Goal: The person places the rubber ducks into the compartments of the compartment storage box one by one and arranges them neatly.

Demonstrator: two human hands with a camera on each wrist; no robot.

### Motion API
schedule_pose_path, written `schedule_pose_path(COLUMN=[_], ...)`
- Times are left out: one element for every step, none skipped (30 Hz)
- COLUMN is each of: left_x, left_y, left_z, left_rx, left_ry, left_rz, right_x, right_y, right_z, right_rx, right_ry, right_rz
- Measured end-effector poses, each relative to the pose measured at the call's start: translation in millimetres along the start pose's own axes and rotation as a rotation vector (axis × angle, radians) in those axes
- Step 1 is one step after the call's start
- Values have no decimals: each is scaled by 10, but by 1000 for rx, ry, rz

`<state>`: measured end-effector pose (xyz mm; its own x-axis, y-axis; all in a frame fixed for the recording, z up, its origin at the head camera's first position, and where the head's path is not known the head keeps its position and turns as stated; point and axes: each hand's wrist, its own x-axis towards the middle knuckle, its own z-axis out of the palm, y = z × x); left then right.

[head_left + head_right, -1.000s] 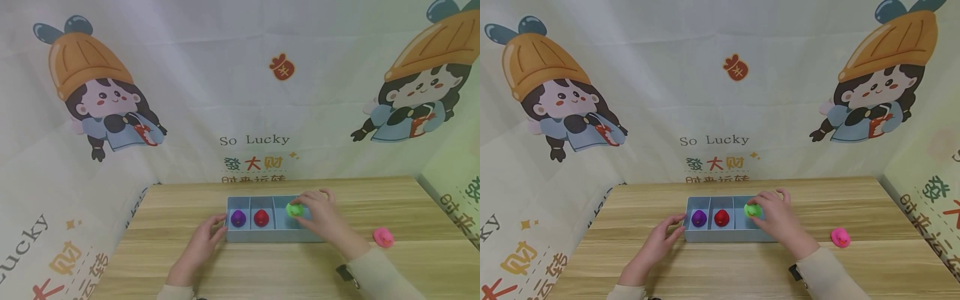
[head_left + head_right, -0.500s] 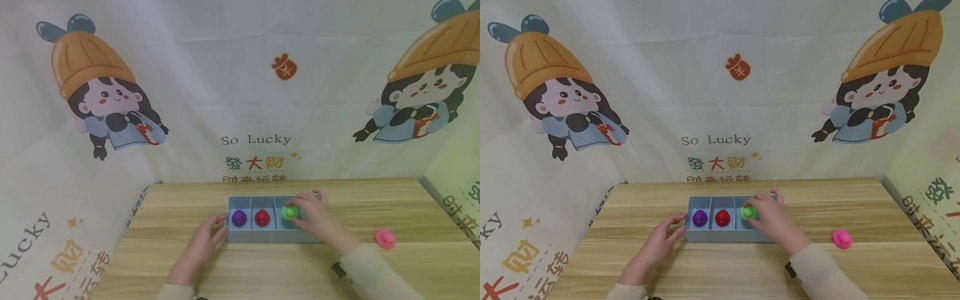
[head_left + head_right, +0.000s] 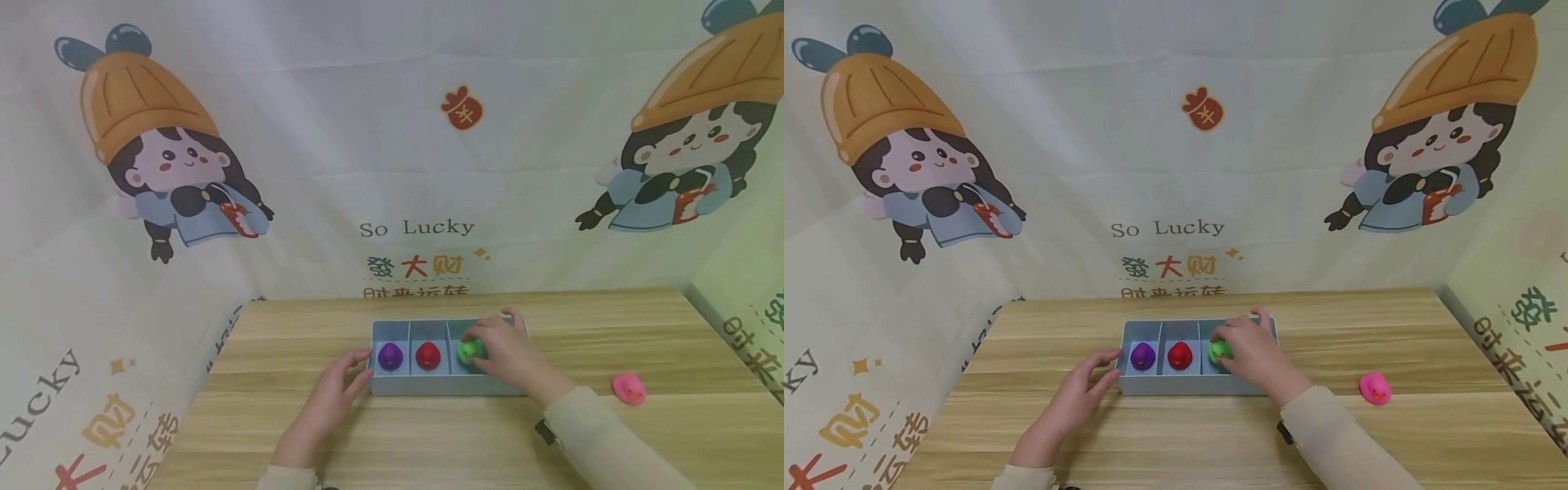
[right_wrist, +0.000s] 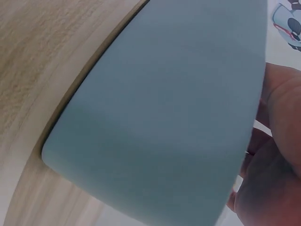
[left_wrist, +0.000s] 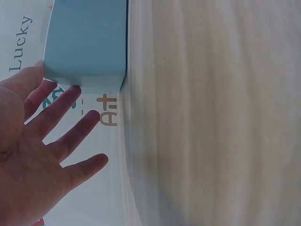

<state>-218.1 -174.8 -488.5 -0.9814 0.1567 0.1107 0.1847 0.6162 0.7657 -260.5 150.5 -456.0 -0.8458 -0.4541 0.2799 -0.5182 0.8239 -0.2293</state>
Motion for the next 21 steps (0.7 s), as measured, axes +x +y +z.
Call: schedule_pose_path(left_x=[-1,-2,-2,-3,-2,-2,-1,-1,-1,0,-1,-1,-1,0,1,0,-3,-5,-6,-8,-11], left_y=[0,-1,-2,-2,-6,-9,-9,-10,-10,-12,-12,-12,-10,-10,-8,-6,-6,-5,-4,-3,-2], left_z=[0,0,0,0,2,2,3,4,4,5,5,5,5,4,4,3,3,2,2,2,3], left_rx=[-2,-3,-4,-6,-7,-7,-6,-2,-1,1,5,9,10,11,9,8,11,9,8,9,9], left_ry=[1,2,1,2,1,1,0,0,-1,-2,-3,-2,-3,-2,-2,-2,1,1,2,3,3], left_rz=[1,3,3,4,4,4,4,7,4,4,5,6,6,11,8,9,15,13,15,20,18], right_x=[6,13,19,25,35,44,53,62,70,78,85,90,95,99,104,109,114,119,123,127,131], right_y=[2,8,10,12,16,19,19,18,15,12,9,6,1,0,-2,-4,-4,-2,-2,0,2], right_z=[6,15,19,23,30,34,32,31,27,25,23,19,16,15,15,13,16,18,21,26,31], right_rx=[3,2,4,3,3,0,-3,-4,2,4,6,6,9,10,9,5,3,3,3,2,2], right_ry=[-9,-16,-26,-34,-40,-45,-50,-56,-66,-73,-80,-87,-95,-102,-107,-109,-111,-113,-116,-118,-120], right_rz=[0,-4,-5,-8,-11,-17,-21,-24,-21,-20,-20,-20,-15,-11,-11,-14,-17,-18,-18,-18,-18])
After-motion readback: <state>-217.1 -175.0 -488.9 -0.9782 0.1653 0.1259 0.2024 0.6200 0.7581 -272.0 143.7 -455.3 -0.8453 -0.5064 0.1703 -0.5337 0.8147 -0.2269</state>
